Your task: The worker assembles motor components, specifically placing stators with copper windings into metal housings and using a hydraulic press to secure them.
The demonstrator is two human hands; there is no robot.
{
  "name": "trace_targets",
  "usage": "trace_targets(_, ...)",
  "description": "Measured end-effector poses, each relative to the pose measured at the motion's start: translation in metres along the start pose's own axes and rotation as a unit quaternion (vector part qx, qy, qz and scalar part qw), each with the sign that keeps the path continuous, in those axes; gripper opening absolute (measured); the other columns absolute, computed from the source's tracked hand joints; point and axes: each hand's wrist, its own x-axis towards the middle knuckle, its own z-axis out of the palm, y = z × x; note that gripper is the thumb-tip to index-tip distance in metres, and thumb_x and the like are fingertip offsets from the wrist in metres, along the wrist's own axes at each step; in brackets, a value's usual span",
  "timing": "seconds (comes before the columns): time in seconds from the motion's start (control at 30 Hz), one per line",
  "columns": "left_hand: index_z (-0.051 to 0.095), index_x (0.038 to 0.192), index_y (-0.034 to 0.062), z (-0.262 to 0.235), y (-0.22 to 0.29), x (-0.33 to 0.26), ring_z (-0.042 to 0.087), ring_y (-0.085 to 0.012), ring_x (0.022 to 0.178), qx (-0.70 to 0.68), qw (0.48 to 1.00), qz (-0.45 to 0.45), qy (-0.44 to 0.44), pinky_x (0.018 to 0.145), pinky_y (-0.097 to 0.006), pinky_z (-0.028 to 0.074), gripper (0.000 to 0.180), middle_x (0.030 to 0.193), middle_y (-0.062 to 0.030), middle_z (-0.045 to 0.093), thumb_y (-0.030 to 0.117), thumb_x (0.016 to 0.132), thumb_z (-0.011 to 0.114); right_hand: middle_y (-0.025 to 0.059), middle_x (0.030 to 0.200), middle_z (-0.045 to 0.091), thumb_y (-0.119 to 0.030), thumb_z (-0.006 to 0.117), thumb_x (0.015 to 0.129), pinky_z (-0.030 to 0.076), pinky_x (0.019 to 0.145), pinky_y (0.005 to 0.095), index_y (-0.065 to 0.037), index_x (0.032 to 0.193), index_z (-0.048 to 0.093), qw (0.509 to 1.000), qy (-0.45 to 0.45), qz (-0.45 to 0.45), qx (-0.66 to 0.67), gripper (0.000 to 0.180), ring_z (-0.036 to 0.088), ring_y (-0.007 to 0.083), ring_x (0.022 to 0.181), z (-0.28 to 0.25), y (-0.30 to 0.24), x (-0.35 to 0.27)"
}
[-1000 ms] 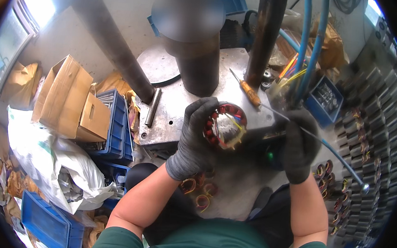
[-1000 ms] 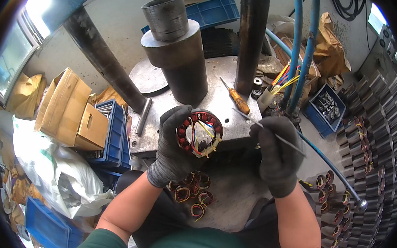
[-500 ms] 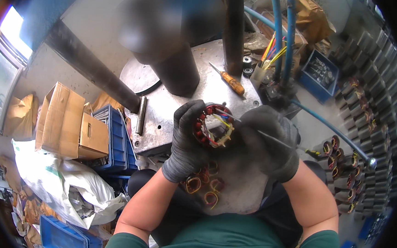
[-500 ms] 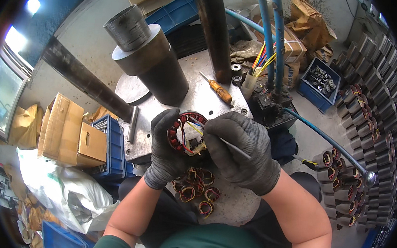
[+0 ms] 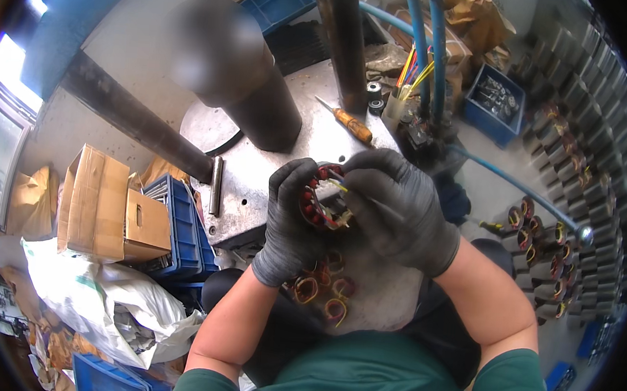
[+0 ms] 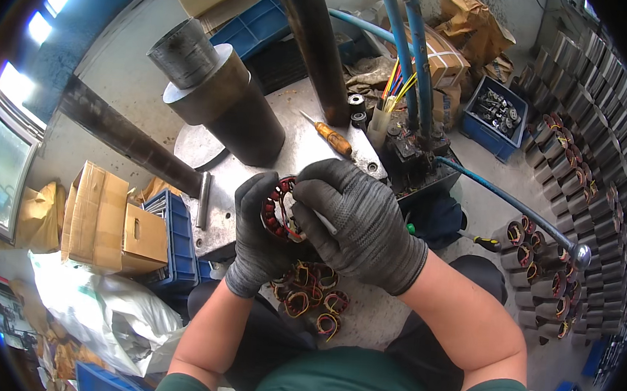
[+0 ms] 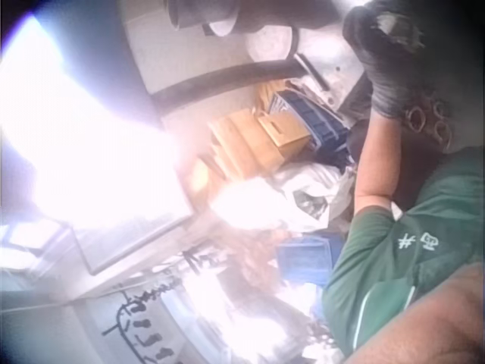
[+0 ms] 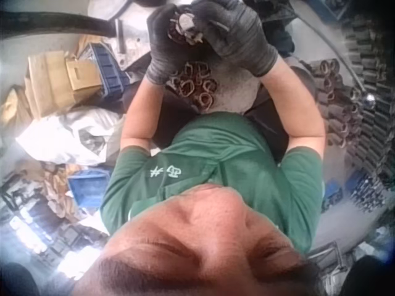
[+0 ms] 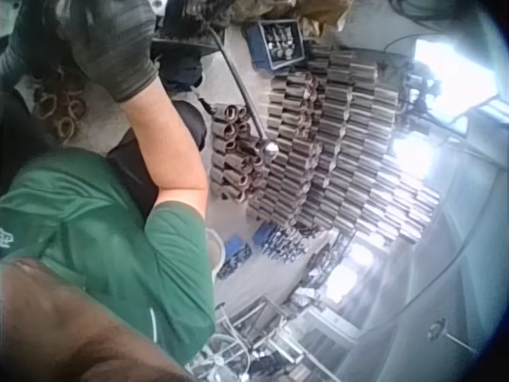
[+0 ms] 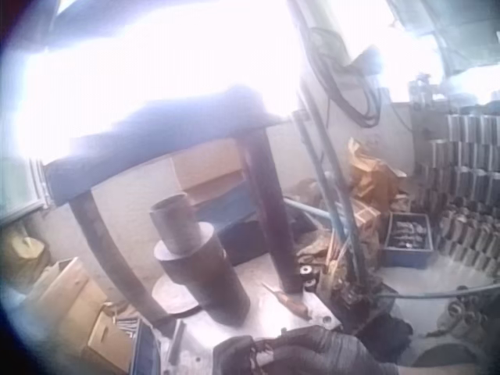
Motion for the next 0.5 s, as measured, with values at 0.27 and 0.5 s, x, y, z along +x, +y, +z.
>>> trace_targets(0.27,0.038,0.147,0.0051,0.006,-0.002,0.003,0.056,-0.0315,0.123,-0.028,0.999,-0.010,-0.029,0.106,-0.043,0.050,0.113,0.134,-0.0166,0.048,0.021,0.055,0.103,0.0146,0.092,0.067,-0.008,0.070,0.091,0.056,0.070,0.0442,-0.005,0.100,0.064,0.997,-0.017,0.072,0.038,0.012,0.069,0.0383,0.080,-0.007,0.015,-0.002)
trace_targets(0.5,0.041,0.142,0.0045,0.002,-0.022,0.004,0.060,-0.0230,0.120,-0.025,0.991,-0.134,0.013,0.106,-0.038,0.051,0.101,0.128,-0.0114,0.056,0.010,0.061,0.100,0.0155,0.094,0.068,-0.003,0.069,0.089,0.058,0.073,0.0395,-0.004,0.103,0.065,0.994,0.083,-0.064,0.026,0.014,0.070,0.0350,0.080,-0.013,0.027,0.013)
